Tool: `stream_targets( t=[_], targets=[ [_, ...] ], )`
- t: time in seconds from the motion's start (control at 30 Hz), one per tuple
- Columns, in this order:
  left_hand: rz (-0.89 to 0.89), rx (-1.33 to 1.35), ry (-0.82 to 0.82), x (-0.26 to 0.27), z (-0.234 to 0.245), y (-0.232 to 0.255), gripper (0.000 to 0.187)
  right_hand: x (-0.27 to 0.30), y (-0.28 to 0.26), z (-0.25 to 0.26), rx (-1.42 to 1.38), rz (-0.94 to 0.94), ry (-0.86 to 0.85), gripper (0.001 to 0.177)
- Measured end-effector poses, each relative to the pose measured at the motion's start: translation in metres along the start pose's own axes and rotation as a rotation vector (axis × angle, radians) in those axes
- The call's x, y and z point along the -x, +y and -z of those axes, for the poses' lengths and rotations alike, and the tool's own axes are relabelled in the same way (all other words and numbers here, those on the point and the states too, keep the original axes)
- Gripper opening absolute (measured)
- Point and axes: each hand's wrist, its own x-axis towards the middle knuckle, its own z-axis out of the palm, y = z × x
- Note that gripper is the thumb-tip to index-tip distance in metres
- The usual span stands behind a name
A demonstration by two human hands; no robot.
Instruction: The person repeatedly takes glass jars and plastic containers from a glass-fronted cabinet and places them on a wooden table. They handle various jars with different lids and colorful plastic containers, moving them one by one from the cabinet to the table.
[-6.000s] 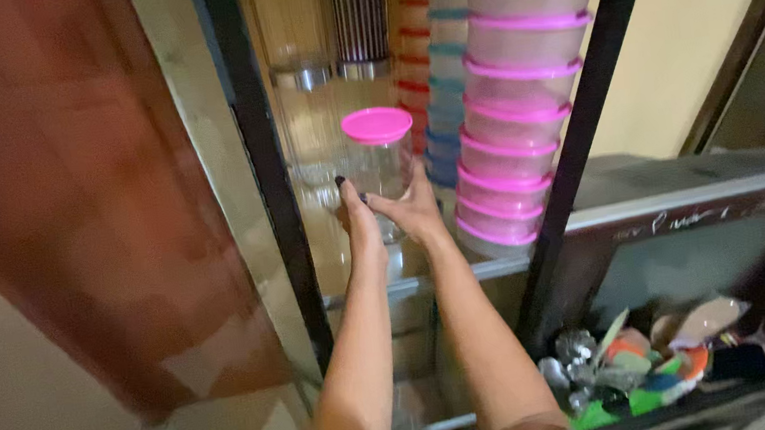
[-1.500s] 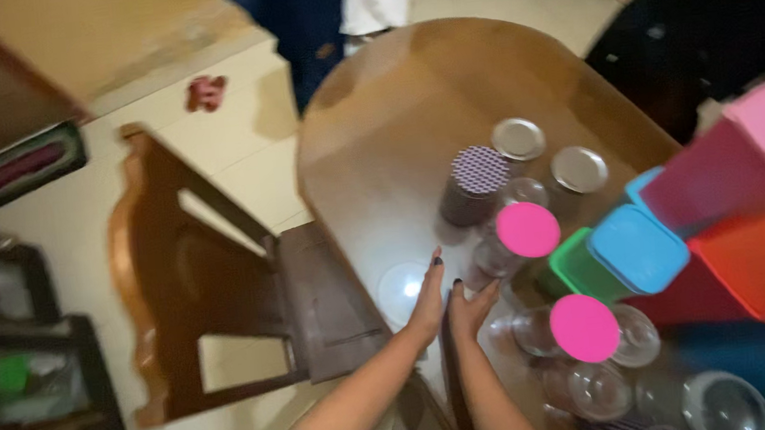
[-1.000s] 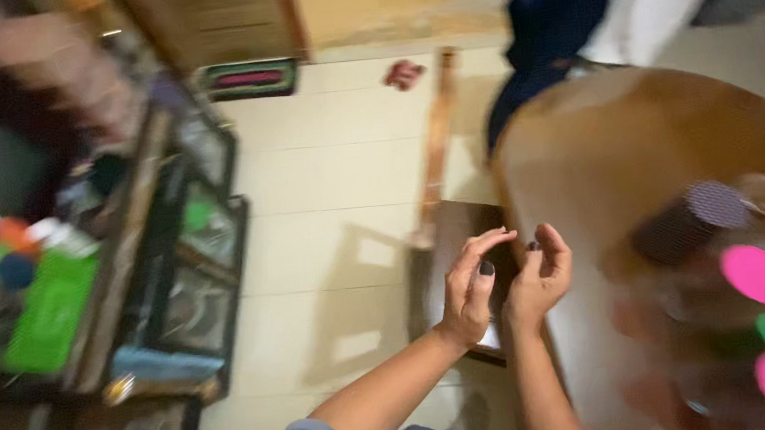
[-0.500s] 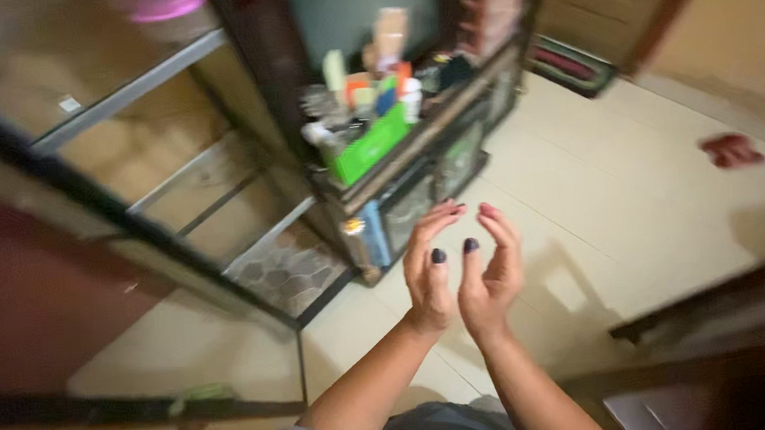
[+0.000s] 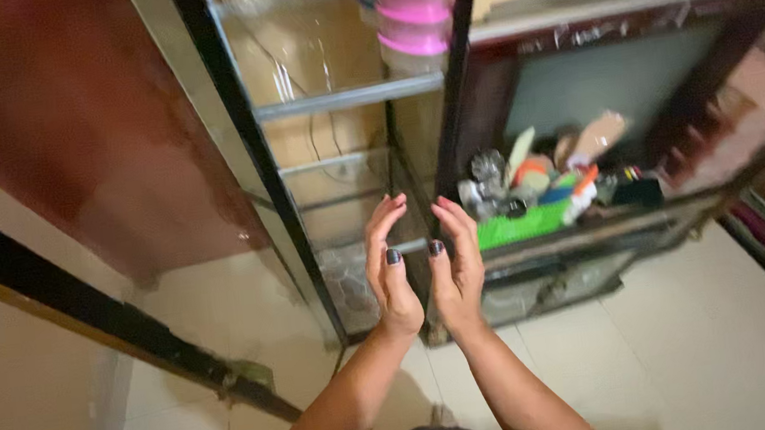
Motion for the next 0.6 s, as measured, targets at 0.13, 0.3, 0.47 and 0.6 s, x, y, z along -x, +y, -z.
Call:
stream_targets(
  t=[0.13,0.3,0.47,0.6],
  targets=[
    [-0.074,0.000,0.060,-0.055,-0.022,-0.016,0.063,-0.059,0.012,-0.001,-0.072,0.036,-0.169,0.058],
    [-0.092,-0.011,0.111,-0.129,-0.035,-0.035,0.065,-0.139,0.033,-0.022,-0.154,0.139,-0.285,0.073],
    [-0.223,-0.116,0.082,-0.196,-0.029,-0.048,0.063,-0.202,0.045,-0.061,-0.195,0.176,-0.332,0.078],
    [-0.133,-0.005,0.095,-0.244,-0.013,-0.064,0.063,-0.249,0.059,-0.104,-0.278,0.214,-0.328,0.070]
  ],
)
